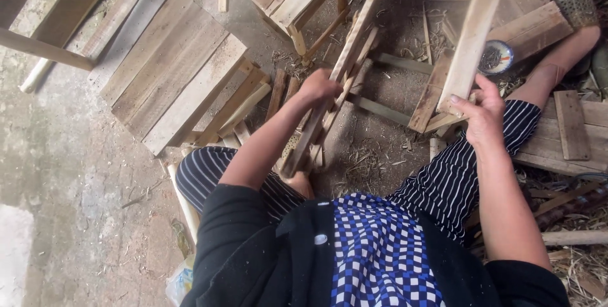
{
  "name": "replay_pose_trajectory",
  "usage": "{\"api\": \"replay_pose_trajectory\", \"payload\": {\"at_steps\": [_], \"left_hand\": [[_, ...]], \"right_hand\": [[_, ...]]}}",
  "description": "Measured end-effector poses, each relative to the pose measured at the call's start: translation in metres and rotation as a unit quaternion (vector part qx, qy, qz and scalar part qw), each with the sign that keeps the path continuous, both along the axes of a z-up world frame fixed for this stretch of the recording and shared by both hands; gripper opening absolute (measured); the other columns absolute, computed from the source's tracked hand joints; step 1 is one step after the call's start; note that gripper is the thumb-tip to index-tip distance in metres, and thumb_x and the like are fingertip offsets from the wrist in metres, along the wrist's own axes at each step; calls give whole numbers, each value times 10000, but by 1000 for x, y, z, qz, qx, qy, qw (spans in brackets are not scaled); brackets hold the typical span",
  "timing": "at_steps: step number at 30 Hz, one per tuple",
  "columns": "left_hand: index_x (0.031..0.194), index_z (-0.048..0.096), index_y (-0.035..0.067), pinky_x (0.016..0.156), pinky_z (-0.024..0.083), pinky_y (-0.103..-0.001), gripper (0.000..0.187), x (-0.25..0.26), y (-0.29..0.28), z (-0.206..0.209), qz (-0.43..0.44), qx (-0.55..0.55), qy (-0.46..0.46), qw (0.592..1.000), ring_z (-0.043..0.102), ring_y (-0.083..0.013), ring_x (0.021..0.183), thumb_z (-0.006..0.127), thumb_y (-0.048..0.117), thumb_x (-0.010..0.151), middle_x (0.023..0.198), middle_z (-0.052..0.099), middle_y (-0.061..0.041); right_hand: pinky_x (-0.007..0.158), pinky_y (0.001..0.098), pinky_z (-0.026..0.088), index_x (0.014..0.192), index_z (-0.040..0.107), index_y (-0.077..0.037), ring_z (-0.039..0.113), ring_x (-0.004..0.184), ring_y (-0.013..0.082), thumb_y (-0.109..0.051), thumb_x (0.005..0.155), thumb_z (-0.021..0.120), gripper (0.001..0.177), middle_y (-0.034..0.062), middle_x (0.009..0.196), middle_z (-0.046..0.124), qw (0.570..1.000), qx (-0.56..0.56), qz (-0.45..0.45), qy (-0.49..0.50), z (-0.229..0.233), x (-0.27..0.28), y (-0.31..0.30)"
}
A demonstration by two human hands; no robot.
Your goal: Assembling small wooden frames by aligning slats and hammering nails into the joints.
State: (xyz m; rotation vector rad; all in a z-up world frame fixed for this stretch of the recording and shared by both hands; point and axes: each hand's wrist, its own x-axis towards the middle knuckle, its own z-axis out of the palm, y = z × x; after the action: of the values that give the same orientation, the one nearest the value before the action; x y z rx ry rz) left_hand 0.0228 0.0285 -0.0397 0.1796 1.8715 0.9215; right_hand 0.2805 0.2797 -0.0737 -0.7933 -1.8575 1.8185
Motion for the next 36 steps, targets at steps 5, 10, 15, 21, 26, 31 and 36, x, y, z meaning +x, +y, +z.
{"api": "replay_pose_trajectory", "payload": {"at_steps": [5, 10, 15, 21, 26, 31, 36], "left_hand": [[1113, 631, 31, 487, 559, -227, 231, -25, 18, 25, -134, -49, 86, 986, 612, -125, 586, 538, 38, 903, 813, 612, -58], [1037, 712, 88, 603, 574, -267, 320, -52, -6, -2, -192, -87, 204, 956, 644, -122, 646, 515, 65, 787, 766, 660, -18], [1159, 758, 204, 751, 561, -298, 482, -61, -14, -36, -196, -115, 252, 941, 669, -139, 801, 583, 107, 721, 883, 721, -9], [1010, 790, 168, 671, 552, -355, 367, -60, 16, -51, -279, -135, 308, 899, 666, -192, 716, 578, 92, 720, 818, 730, -33], [911, 751, 157, 765, 564, -337, 183, -69, 58, -52, -394, -120, 301, 860, 670, -157, 815, 691, 93, 750, 877, 730, -3], [1055, 773, 225, 734, 567, -285, 286, -89, 97, -74, -426, -111, 332, 834, 665, -101, 764, 657, 76, 840, 869, 739, 38], [1003, 765, 184, 732, 605, -265, 287, -103, 118, -90, -445, -102, 348, 818, 669, -82, 726, 558, 11, 907, 842, 732, 25]], "right_hand": [[948, 220, 617, 1531, 335, 74, 656, 1115, 247, 114, 910, 569, 665, 157, 1230, 528, 999, -36, -10, 22, 10, 7, -9], [913, 189, 608, 1532, 312, 85, 663, 1017, 162, 32, 920, 553, 660, 110, 1142, 587, 987, -157, -26, 33, 19, 15, -58], [1007, 302, 529, 1378, 423, 69, 612, 1130, 227, -13, 954, 498, 438, 166, 1204, 577, 966, -258, -1, -15, 3, 28, -97], [941, 461, 465, 1395, 432, -69, 551, 1114, 245, -23, 933, 515, 472, 139, 1263, 527, 935, -353, -19, -9, -33, 57, -115], [817, 412, 597, 1524, 394, -146, 639, 947, 146, 5, 945, 545, 617, 47, 1088, 628, 921, -384, -18, 66, -26, 63, -121], [923, 495, 513, 1527, 390, -211, 559, 1086, 160, 7, 914, 521, 663, 35, 1225, 552, 907, -417, -7, 62, -28, 60, -126], [1200, 683, 236, 1412, 320, -187, 405, 1451, 290, -42, 739, 585, 737, 133, 1475, 452, 895, -446, -23, -11, -11, 45, -146]]}}
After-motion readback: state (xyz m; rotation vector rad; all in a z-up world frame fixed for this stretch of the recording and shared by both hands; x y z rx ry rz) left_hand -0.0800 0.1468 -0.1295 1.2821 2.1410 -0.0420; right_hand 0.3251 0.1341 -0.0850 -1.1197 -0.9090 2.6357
